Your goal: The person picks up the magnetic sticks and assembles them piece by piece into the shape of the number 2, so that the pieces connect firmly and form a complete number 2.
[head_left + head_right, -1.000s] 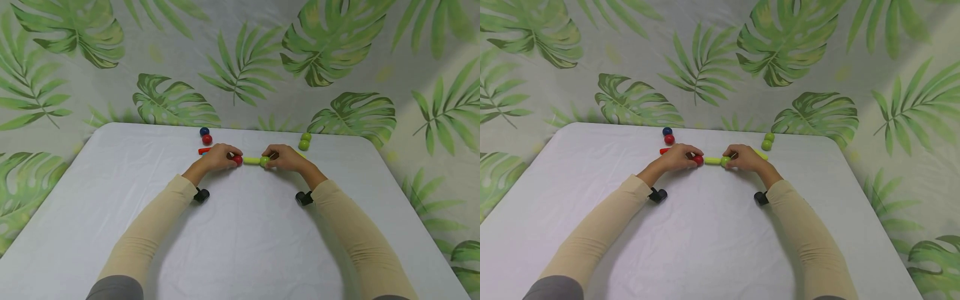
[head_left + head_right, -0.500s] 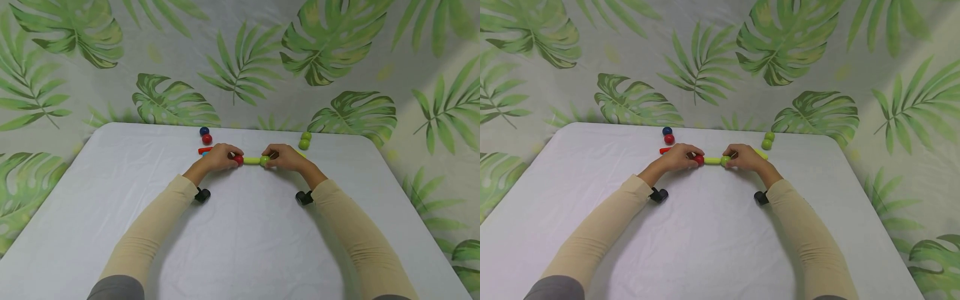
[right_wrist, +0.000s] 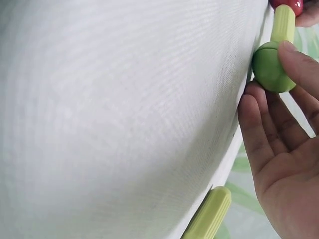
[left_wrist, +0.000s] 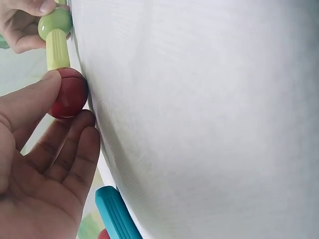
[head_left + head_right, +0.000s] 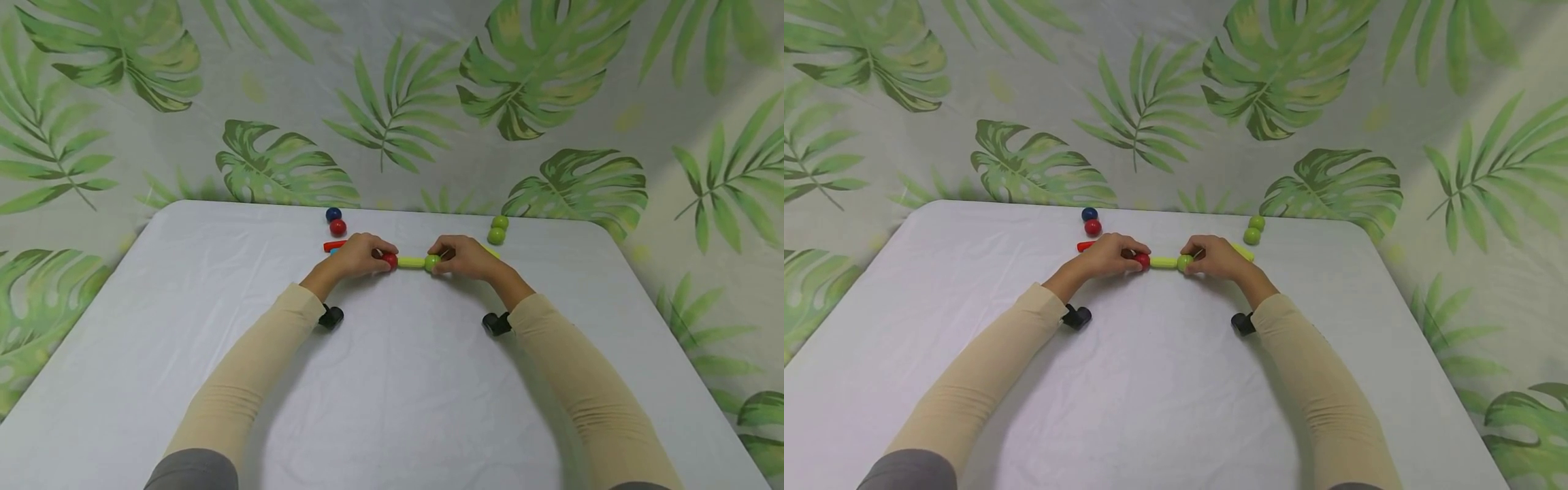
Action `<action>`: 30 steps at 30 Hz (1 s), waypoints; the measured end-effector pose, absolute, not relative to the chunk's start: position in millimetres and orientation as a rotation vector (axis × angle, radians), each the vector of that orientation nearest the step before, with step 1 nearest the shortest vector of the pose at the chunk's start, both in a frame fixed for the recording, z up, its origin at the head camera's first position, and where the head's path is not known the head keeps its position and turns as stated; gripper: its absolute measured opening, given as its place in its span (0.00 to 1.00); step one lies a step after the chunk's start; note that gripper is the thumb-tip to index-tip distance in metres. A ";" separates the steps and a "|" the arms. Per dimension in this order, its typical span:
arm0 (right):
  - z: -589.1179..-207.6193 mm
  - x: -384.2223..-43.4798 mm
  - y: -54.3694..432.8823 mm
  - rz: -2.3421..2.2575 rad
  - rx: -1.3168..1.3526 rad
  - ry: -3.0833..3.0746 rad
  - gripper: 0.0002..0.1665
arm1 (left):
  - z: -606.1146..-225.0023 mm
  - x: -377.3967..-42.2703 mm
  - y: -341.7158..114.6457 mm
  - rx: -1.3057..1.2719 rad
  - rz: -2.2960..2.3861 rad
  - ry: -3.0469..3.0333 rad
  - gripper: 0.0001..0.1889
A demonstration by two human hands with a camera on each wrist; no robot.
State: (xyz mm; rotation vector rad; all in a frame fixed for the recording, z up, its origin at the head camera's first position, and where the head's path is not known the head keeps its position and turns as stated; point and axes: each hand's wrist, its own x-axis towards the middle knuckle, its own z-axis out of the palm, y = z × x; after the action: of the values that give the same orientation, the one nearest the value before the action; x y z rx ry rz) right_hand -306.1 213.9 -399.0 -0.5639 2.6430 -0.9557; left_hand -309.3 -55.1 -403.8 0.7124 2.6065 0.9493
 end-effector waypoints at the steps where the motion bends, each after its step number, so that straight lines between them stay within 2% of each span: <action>1: -399.0 -305.9 213.9 -0.956 -0.564 2.642 0.19 | -404.0 -309.5 -54.7 0.711 0.942 2.611 0.20; 21: -402.6 -302.8 215.6 -0.945 -0.545 2.640 0.22 | -406.3 -312.8 -55.7 0.708 0.996 2.564 0.20; 30: -381.9 -288.5 224.2 -0.806 -0.628 2.684 0.32 | -405.0 -311.7 -58.2 0.671 1.013 2.545 0.20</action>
State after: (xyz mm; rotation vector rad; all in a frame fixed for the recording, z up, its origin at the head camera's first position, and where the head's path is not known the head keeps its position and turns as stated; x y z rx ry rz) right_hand -288.5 224.2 -381.9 -0.6283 2.6839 -0.8055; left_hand -311.7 -58.2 -405.0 0.6705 2.5446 1.0133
